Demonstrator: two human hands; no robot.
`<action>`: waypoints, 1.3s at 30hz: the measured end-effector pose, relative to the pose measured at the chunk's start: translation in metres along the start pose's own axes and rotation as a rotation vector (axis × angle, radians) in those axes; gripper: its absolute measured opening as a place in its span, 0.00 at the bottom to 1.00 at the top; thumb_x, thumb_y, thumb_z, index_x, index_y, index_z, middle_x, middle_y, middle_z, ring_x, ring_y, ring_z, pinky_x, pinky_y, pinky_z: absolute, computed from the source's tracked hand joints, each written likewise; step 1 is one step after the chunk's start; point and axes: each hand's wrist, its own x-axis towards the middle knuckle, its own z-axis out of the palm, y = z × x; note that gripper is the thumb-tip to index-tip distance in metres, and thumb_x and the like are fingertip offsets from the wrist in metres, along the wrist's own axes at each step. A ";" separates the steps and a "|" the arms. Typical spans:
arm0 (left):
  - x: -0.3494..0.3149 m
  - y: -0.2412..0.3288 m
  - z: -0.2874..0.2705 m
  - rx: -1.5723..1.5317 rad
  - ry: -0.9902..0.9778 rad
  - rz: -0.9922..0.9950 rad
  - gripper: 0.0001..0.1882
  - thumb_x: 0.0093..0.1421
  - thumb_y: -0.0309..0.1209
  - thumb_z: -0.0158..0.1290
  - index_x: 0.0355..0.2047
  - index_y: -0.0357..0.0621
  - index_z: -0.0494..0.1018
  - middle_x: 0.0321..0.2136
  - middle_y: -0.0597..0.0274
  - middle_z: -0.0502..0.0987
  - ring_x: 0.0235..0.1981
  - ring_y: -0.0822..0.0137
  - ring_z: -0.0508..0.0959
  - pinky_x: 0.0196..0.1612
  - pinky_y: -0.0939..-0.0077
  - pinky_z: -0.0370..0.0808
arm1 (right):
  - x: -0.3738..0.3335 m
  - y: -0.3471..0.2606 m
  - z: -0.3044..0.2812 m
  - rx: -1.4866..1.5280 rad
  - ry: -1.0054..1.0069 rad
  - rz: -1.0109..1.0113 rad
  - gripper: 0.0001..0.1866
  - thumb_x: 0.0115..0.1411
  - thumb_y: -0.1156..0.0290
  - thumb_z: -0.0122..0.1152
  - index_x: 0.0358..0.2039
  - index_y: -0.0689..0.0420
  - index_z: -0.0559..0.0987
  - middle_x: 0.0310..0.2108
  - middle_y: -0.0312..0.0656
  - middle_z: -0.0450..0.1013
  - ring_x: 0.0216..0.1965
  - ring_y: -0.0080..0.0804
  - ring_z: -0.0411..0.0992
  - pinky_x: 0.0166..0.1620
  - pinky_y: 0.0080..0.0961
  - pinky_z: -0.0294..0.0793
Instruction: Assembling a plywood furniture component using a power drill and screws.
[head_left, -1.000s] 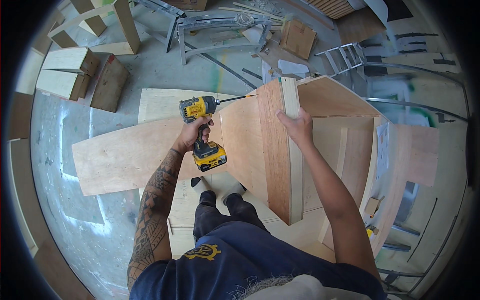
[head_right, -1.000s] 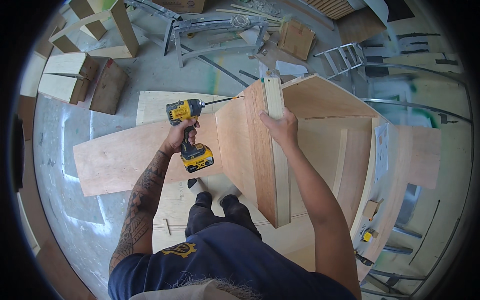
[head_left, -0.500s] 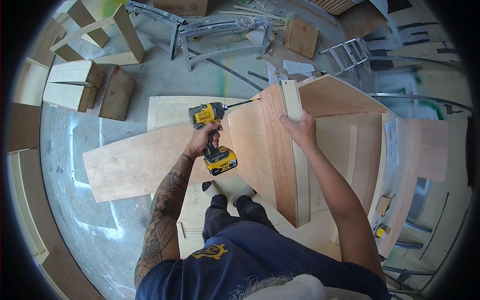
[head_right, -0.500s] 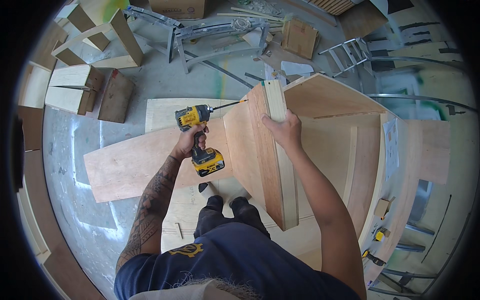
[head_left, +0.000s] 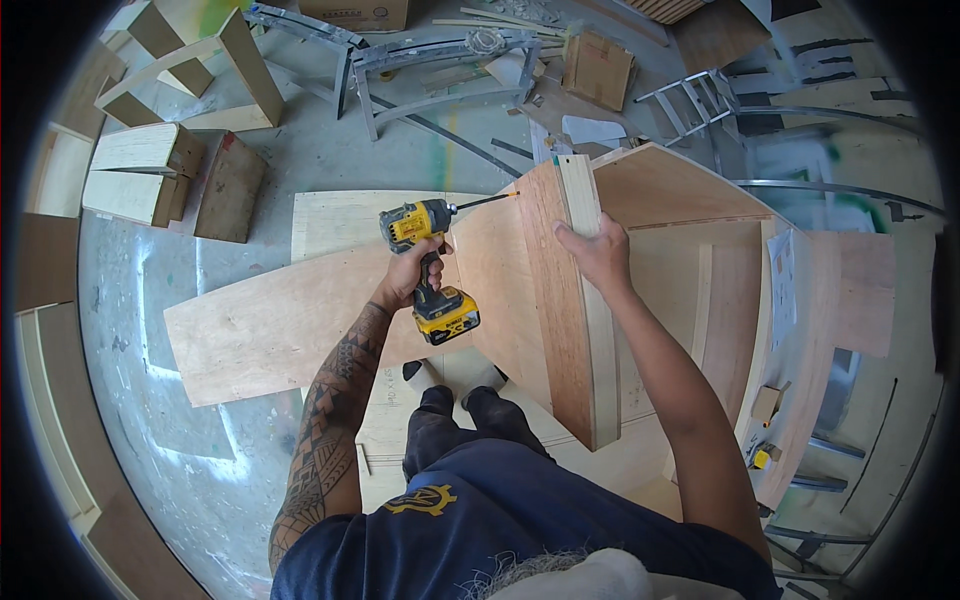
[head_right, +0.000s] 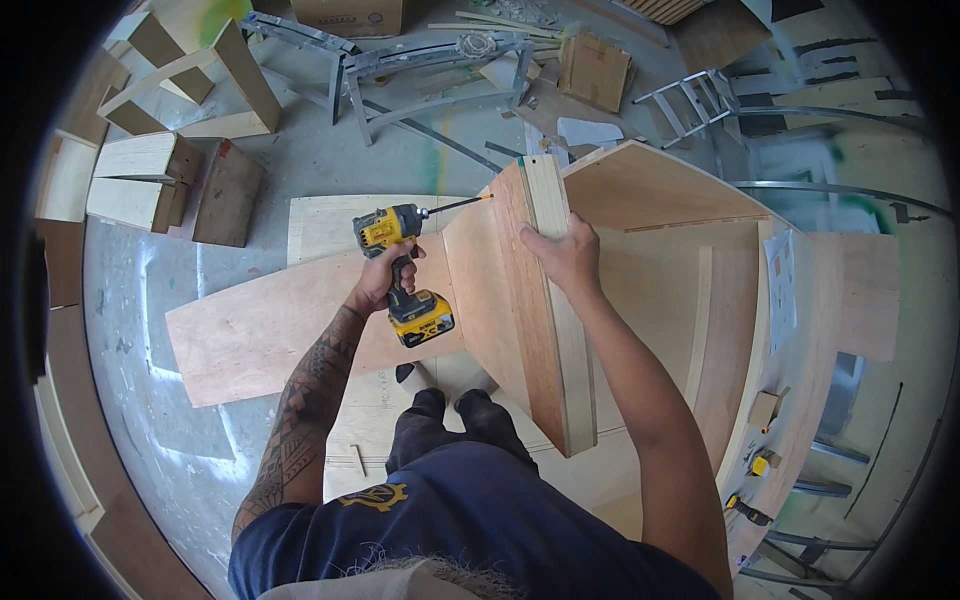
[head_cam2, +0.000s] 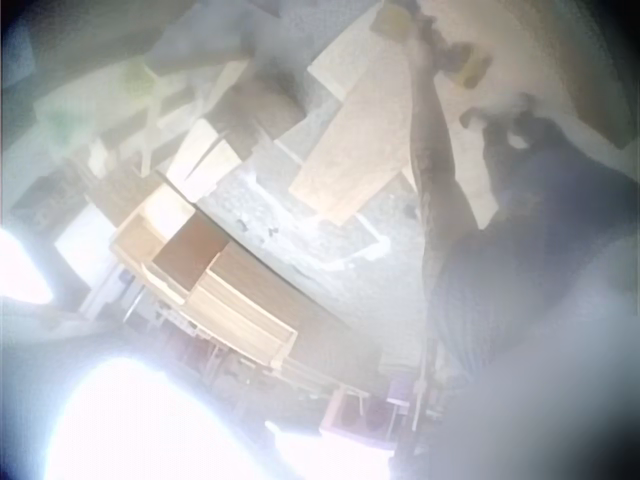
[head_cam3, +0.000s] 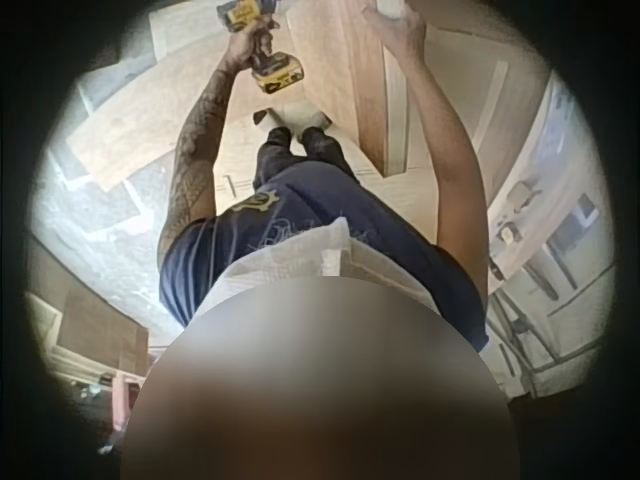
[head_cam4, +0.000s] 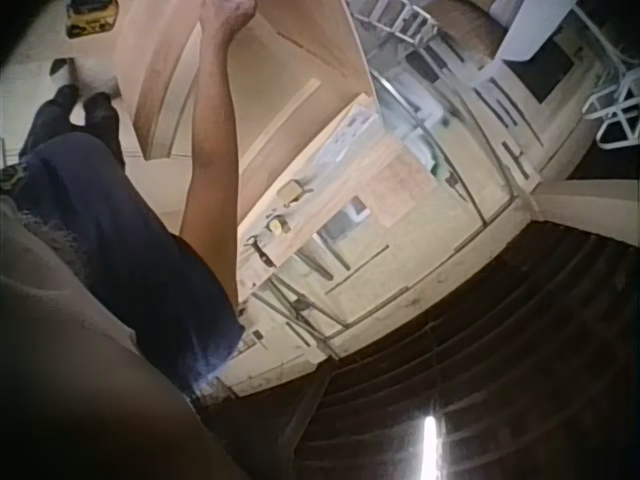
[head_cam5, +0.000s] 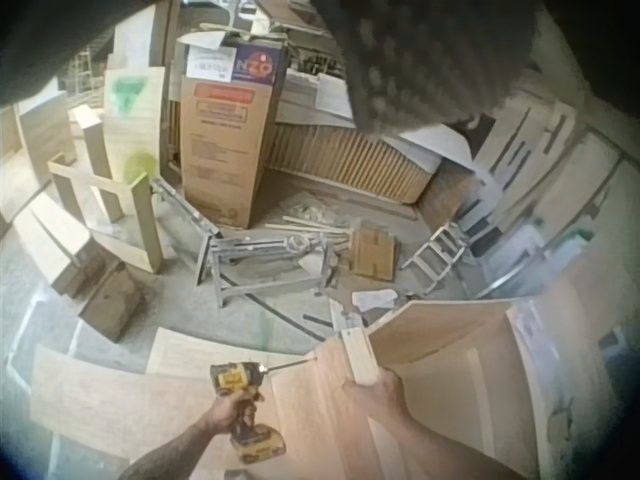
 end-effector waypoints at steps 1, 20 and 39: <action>0.002 0.000 -0.002 -0.005 0.002 -0.011 0.14 0.64 0.43 0.52 0.35 0.46 0.71 0.14 0.73 0.63 0.13 0.76 0.64 0.21 0.76 0.68 | 0.001 0.001 0.000 -0.004 -0.005 -0.002 0.24 0.48 0.54 0.74 0.39 0.60 0.83 0.35 0.49 0.82 0.39 0.43 0.81 0.45 0.36 0.78; -0.104 -0.070 -0.004 -0.146 0.164 0.168 0.20 0.67 0.48 0.50 0.43 0.44 0.73 0.13 0.71 0.65 0.12 0.74 0.67 0.19 0.77 0.68 | 0.004 0.010 0.016 -0.206 0.154 -0.067 0.37 0.45 0.41 0.74 0.44 0.61 0.80 0.42 0.55 0.79 0.48 0.50 0.78 0.52 0.40 0.75; -0.409 -0.242 -0.059 0.057 0.792 -0.043 0.09 0.60 0.36 0.60 0.34 0.46 0.75 0.14 0.73 0.66 0.10 0.77 0.64 0.14 0.79 0.60 | -0.246 0.056 0.046 1.404 -0.881 0.878 0.10 0.62 0.81 0.46 0.40 0.62 0.76 0.28 0.39 0.72 0.30 0.30 0.73 0.37 0.26 0.77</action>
